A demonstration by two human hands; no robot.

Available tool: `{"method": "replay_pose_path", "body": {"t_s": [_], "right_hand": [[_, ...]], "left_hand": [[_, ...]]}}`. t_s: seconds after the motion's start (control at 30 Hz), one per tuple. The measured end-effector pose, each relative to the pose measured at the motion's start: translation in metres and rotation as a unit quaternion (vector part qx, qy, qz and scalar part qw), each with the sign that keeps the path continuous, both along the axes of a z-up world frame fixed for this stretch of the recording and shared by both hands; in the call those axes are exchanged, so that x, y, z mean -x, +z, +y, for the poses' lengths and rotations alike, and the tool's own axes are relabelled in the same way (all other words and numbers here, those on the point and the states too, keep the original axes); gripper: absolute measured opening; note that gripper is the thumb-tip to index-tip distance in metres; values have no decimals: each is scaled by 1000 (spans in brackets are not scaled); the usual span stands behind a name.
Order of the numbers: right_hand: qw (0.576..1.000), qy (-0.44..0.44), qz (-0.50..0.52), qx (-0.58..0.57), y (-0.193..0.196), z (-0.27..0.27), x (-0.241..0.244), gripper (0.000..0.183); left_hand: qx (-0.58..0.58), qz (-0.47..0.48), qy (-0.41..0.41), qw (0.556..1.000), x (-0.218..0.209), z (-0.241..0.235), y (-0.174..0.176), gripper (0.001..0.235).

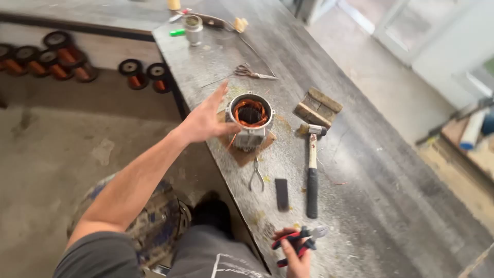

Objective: The recorder is winding copper wire through the stator slots of an electric motor on a workbench in a workshop.

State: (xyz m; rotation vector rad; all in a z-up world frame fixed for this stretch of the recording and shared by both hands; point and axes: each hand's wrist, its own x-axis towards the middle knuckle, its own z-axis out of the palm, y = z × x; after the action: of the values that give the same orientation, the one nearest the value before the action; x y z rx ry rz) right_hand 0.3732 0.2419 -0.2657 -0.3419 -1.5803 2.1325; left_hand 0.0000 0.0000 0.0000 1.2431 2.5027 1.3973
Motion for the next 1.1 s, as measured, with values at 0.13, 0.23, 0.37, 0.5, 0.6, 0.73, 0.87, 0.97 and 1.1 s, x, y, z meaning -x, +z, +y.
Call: {"method": "replay_pose_path", "body": {"t_s": [0.13,0.23,0.37,0.5,0.6,0.73,0.87,0.97,1.1], "right_hand": [[990,-124,-69,9,64,-26,46,33],[973,-219,-70,-34,110,-55,103,29],[957,-287,-32,-34,142,-72,148,25],[943,-318,-31,-90,169,-101,180,26],[950,-288,6,-118,165,-117,181,28],[938,-312,-26,-147,131,-122,181,32],[938,-333,-30,-89,103,-138,158,32],[939,-334,-31,-82,91,-137,143,33],[934,-346,-36,-81,90,-132,124,33]], "left_hand": [[30,12,-95,995,62,53,22,136],[31,44,-245,968,103,79,53,88],[95,66,-511,852,131,104,87,25],[266,154,-508,805,160,125,124,26],[186,123,-483,847,177,128,134,29],[130,16,-520,844,171,130,151,32],[103,-83,-492,860,156,124,145,38],[29,-142,-492,858,150,119,154,37],[14,-158,-469,869,137,115,176,32]]}}
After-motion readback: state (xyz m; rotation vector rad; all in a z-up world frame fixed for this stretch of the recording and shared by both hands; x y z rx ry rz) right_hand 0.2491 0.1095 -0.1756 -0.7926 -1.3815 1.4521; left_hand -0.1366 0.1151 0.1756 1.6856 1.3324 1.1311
